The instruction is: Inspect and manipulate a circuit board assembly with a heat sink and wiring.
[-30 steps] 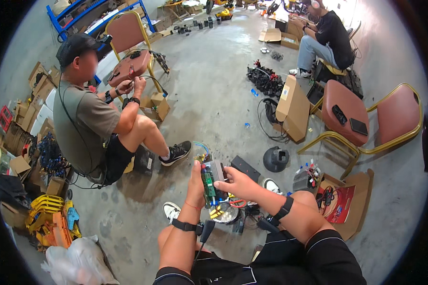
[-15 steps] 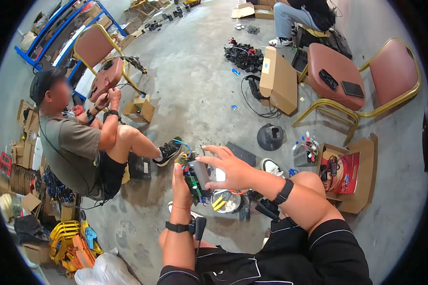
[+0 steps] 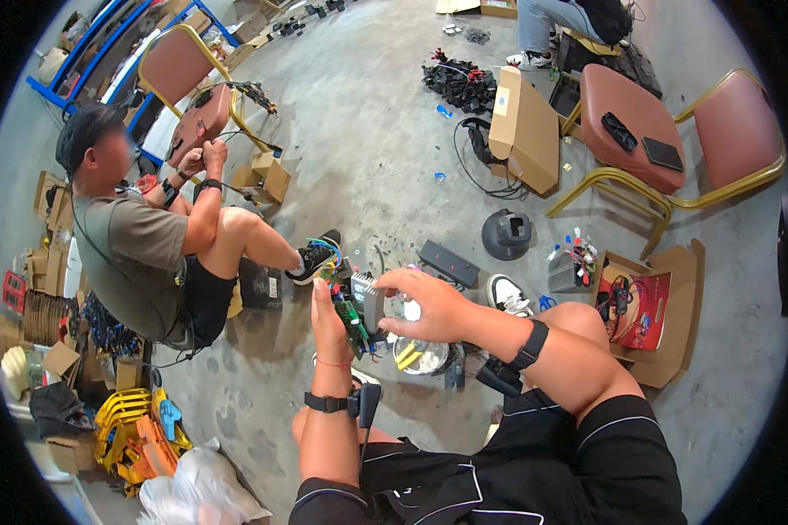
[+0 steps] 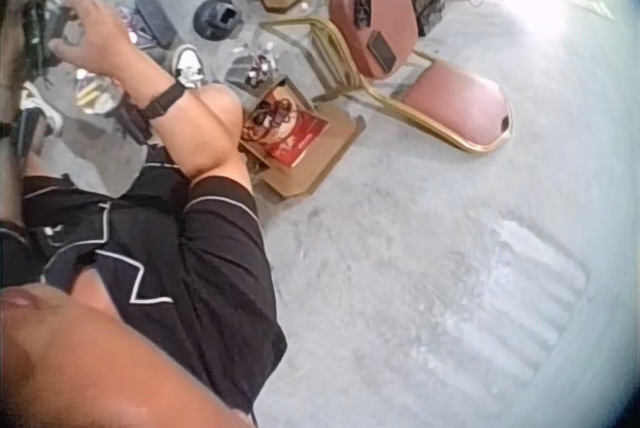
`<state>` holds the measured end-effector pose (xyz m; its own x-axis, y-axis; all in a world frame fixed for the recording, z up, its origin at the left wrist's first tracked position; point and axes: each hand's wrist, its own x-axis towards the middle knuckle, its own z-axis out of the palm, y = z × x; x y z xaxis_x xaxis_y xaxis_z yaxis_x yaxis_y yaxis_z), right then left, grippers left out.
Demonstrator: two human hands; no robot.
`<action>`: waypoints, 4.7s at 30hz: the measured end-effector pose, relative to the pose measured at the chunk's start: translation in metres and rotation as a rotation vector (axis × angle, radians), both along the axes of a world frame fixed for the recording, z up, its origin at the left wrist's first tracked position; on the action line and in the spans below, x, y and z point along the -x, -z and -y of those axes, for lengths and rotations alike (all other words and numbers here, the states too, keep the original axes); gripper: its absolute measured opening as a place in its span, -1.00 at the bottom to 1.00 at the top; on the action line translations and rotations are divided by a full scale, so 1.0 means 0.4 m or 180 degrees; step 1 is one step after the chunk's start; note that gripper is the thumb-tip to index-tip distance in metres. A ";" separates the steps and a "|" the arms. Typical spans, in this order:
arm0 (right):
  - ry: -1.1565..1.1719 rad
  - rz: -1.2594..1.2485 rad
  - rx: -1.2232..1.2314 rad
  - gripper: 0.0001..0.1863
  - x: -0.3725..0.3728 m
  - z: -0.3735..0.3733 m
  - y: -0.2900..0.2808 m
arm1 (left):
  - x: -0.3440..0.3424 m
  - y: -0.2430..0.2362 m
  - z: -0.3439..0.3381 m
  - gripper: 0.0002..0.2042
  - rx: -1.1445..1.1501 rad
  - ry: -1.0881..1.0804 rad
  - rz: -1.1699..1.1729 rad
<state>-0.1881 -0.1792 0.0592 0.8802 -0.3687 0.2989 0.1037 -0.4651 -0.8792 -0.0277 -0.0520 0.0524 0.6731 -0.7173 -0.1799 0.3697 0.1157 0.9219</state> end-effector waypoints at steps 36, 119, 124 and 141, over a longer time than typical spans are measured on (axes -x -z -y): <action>0.0658 -0.0213 -0.0201 -0.57 -0.034 -0.022 0.008 | -0.014 0.052 -0.023 -0.45 -0.0350 -0.0159 0.0631; 0.0530 -0.1583 0.0427 -0.26 0.007 -0.011 -0.027 | 0.050 0.067 0.072 -0.59 -0.0056 -0.0264 -0.0658; 0.0275 -0.1902 0.0447 -0.22 -0.020 0.008 -0.039 | 0.034 0.049 0.079 -0.57 0.0188 0.0100 -0.1119; 0.0069 -0.2058 -0.0568 -0.14 -0.027 0.025 0.002 | 0.029 0.056 0.062 -0.70 -0.0247 -0.0293 -0.0749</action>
